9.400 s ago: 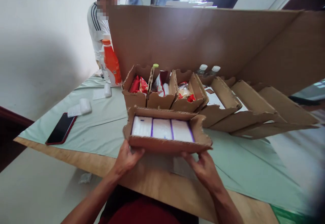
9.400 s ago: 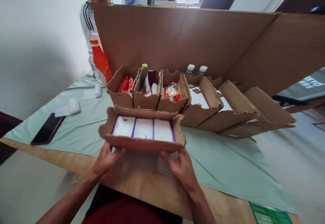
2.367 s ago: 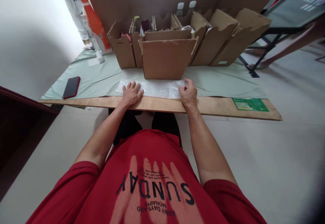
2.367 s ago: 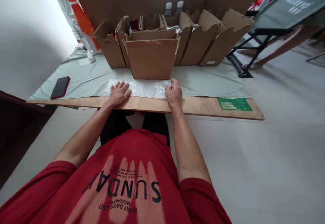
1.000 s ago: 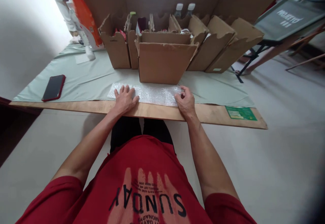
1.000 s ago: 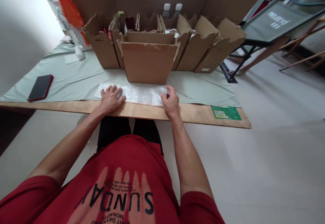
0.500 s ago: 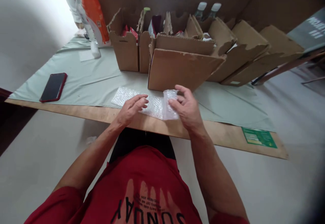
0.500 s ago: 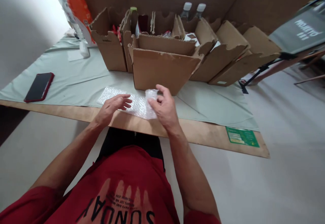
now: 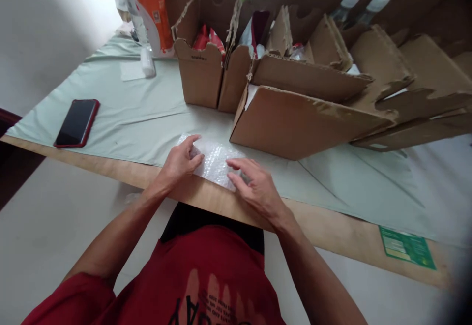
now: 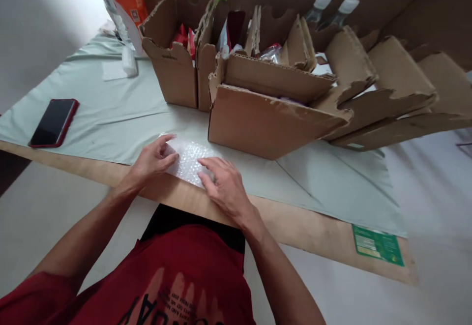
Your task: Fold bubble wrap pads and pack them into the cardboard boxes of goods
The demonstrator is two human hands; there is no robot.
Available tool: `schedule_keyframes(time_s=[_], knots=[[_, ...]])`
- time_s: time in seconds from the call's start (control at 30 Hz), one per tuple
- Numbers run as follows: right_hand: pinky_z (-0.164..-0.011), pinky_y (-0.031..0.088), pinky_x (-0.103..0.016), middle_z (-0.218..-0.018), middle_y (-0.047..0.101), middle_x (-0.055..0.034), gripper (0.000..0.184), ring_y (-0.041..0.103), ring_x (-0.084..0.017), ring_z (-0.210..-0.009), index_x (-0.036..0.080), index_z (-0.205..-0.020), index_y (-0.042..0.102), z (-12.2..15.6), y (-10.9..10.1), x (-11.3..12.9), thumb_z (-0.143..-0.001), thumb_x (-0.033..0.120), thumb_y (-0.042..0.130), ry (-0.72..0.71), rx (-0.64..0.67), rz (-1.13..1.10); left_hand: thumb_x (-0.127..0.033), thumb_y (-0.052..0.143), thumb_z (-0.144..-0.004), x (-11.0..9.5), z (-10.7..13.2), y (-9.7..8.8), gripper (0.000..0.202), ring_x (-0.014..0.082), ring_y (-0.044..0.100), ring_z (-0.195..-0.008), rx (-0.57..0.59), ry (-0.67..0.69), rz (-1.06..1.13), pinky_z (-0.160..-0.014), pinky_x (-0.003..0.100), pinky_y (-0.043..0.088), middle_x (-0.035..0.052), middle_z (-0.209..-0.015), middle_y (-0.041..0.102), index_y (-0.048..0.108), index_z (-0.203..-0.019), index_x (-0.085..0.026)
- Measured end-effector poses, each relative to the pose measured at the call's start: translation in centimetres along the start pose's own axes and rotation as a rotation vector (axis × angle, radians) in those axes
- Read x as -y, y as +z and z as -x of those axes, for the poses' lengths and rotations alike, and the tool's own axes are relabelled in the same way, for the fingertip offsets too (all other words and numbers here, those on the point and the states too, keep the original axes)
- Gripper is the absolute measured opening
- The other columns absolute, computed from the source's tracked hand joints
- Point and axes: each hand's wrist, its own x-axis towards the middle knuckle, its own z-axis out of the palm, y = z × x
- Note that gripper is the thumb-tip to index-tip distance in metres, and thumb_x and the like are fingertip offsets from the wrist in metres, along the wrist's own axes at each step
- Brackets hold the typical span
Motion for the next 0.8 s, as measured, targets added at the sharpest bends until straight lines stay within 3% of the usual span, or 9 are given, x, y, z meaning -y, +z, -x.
schedule_keyframes(time_s=[0.17,0.43,0.53,0.63,0.73,0.8], knots=[[-0.087,0.05,-0.044,-0.114,0.076,-0.0081,0.024,0.068,-0.028,-0.104,0.025,-0.117,0.072,-0.3,2.0,-1.1,-0.1,0.021,0.056,-0.116,0.06,0.291,-0.025,0.065,-0.081,0.4,-0.7,-0.5,0.064,0.0177,0.055,-0.064,0.074,-0.004,-0.257,-0.067,0.032,0.046,-0.0034,-0.069,0.059,0.056,-0.144,-0.02],[-0.083,0.047,-0.043,-0.108,0.076,-0.0065,0.021,0.066,-0.028,-0.096,0.026,-0.115,0.07,-0.8,1.7,-2.3,-0.1,0.02,0.057,-0.121,0.131,0.329,-0.022,0.067,-0.083,0.8,-0.5,-0.4,0.063,0.0204,0.063,-0.07,0.069,0.033,-0.402,-0.069,0.033,0.049,-0.0003,-0.08,0.07,0.054,-0.144,-0.027],[-0.083,0.047,-0.042,-0.108,0.075,-0.0069,0.019,0.064,-0.028,-0.095,0.025,-0.113,0.071,-0.8,1.8,-2.6,-0.099,0.02,0.058,-0.121,0.139,0.346,-0.023,0.067,-0.086,0.3,0.1,-0.3,0.059,0.0244,0.066,-0.081,-0.008,0.093,-0.47,-0.073,0.036,0.053,0.0053,-0.094,0.071,0.055,-0.143,-0.026],[-0.081,0.047,-0.042,-0.109,0.074,-0.0076,0.019,0.064,-0.028,-0.094,0.025,-0.112,0.07,-0.8,2.0,-2.7,-0.099,0.019,0.059,-0.138,0.147,0.362,-0.027,0.056,-0.096,-0.7,1.2,0.2,0.041,0.0275,0.066,-0.094,-0.114,0.26,-0.501,-0.082,0.041,0.055,0.0112,-0.107,0.069,0.06,-0.137,-0.026],[-0.079,0.046,-0.042,-0.109,0.075,-0.0079,0.018,0.064,-0.028,-0.093,0.026,-0.113,0.07,-0.9,2.0,-2.9,-0.1,0.02,0.059,-0.15,0.153,0.386,-0.025,0.046,-0.101,-1.4,1.6,1.0,0.031,0.0256,0.064,-0.089,0.021,0.371,-0.552,-0.081,0.04,0.054,0.0102,-0.099,0.069,0.068,-0.124,-0.027],[-0.078,0.046,-0.042,-0.109,0.075,-0.0087,0.019,0.064,-0.028,-0.091,0.025,-0.114,0.07,-0.7,2.0,-3.2,-0.1,0.02,0.058,-0.168,0.15,0.389,-0.025,0.048,-0.1,-1.3,1.3,1.5,0.027,0.0238,0.063,-0.082,0.139,0.356,-0.601,-0.077,0.038,0.054,0.0082,-0.092,0.067,0.071,-0.114,-0.026]])
